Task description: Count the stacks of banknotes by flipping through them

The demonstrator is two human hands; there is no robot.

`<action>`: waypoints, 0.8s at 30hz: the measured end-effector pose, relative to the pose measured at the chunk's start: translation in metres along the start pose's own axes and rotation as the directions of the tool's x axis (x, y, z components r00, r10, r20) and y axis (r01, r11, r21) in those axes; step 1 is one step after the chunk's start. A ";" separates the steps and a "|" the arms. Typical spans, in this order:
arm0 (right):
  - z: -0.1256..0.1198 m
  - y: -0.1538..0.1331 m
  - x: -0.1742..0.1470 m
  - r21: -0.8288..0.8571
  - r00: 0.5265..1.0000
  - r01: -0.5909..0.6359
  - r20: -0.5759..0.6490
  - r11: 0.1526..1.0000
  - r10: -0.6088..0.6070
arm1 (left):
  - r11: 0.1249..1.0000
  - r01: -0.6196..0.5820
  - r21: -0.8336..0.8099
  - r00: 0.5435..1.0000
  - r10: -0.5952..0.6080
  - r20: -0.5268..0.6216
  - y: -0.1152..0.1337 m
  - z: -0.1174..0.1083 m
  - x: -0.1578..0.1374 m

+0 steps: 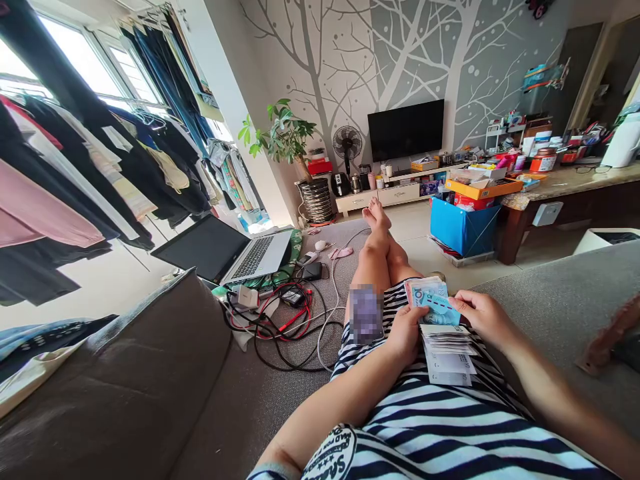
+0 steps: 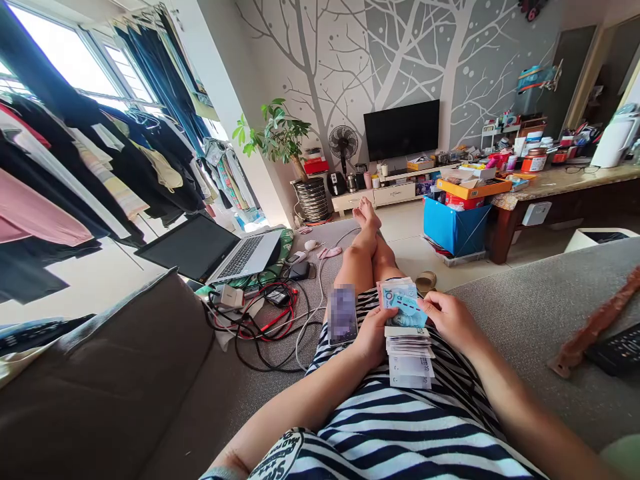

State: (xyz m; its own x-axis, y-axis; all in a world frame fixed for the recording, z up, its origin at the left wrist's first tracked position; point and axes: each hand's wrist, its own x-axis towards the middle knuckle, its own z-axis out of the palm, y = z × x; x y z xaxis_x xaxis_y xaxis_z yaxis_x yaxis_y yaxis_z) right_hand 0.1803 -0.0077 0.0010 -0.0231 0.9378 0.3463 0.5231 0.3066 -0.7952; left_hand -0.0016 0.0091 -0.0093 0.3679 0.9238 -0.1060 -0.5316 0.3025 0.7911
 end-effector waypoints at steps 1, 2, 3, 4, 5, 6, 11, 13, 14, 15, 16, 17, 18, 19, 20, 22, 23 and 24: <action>0.000 0.000 0.000 0.004 1.000 0.006 -0.001 1.000 -0.006 | 1.000 -0.001 -0.004 1.000 0.001 -0.002 0.000 0.000 0.000; 0.000 -0.001 0.000 0.009 1.000 0.011 -0.001 1.000 -0.011 | 1.000 0.000 -0.007 1.000 0.000 -0.005 0.000 0.000 0.000; 0.000 -0.002 0.000 0.014 1.000 0.013 -0.003 1.000 -0.013 | 1.000 0.000 -0.007 1.000 0.000 -0.012 0.000 0.000 0.000; -0.001 -0.003 -0.001 0.017 1.000 0.014 -0.007 1.000 -0.014 | 1.000 0.002 -0.006 1.000 -0.002 -0.021 0.000 -0.001 0.001; -0.001 -0.005 -0.001 0.020 1.000 0.014 -0.011 1.000 -0.014 | 1.000 0.007 -0.006 1.000 -0.007 -0.028 0.000 -0.001 0.001; -0.001 -0.006 -0.001 0.022 1.000 0.016 -0.017 1.000 -0.015 | 1.000 0.018 -0.010 0.999 -0.019 -0.034 -0.001 -0.002 0.002; -0.003 -0.015 -0.005 0.040 0.998 0.050 -0.031 0.998 -0.049 | 0.995 0.073 -0.073 0.996 -0.076 -0.036 -0.004 -0.005 0.008; -0.005 -0.020 -0.007 0.059 0.998 0.063 -0.016 0.996 -0.062 | 0.995 0.067 -0.073 0.997 -0.070 -0.032 -0.004 -0.005 0.008; -0.005 -0.022 -0.008 0.067 0.998 0.067 -0.004 0.995 -0.067 | 0.996 0.060 -0.067 0.998 -0.062 -0.030 -0.004 -0.005 0.008; -0.006 -0.024 -0.009 0.075 0.998 0.069 0.009 0.995 -0.070 | 0.997 0.051 -0.057 0.998 -0.053 -0.026 -0.004 -0.004 0.008; -0.007 -0.026 -0.010 0.080 0.997 0.070 0.021 0.994 -0.072 | 0.998 0.044 -0.047 0.999 -0.045 -0.018 -0.003 -0.003 0.007; -0.007 -0.027 -0.011 0.083 0.997 0.070 0.031 0.994 -0.073 | 0.999 0.035 -0.038 0.999 -0.036 -0.009 -0.002 -0.003 0.006; -0.008 -0.028 -0.012 0.086 0.997 0.070 0.038 0.994 -0.073 | 0.999 0.029 -0.029 1.000 -0.029 0.002 -0.001 -0.002 0.006; -0.009 -0.029 -0.013 0.089 0.996 0.069 0.044 0.994 -0.073 | 0.999 0.026 -0.024 1.000 -0.026 0.011 0.000 -0.001 0.005; -0.009 -0.029 -0.013 0.092 0.996 0.068 0.050 0.993 -0.073 | 0.999 0.028 -0.022 0.999 -0.027 0.017 0.000 -0.001 0.004; -0.010 -0.029 -0.014 0.100 0.995 0.067 0.063 0.993 -0.073 | 0.999 0.041 -0.026 0.999 -0.040 0.014 0.001 0.000 0.004; -0.010 -0.029 -0.014 0.106 0.995 0.065 0.070 0.992 -0.073 | 0.998 0.048 -0.031 0.999 -0.048 0.010 0.001 0.001 0.004; -0.011 -0.029 -0.014 0.111 0.994 0.064 0.075 0.992 -0.073 | 0.998 0.055 -0.036 0.998 -0.055 0.009 0.001 0.001 0.004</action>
State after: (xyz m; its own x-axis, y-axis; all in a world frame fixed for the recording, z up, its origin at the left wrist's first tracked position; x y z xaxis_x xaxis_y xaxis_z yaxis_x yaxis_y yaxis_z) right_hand 0.1749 -0.0312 0.0245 -0.1254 0.9226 0.3649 0.4231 0.3824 -0.8214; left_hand -0.0004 0.0128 -0.0082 0.4033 0.9037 -0.1439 -0.5376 0.3612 0.7619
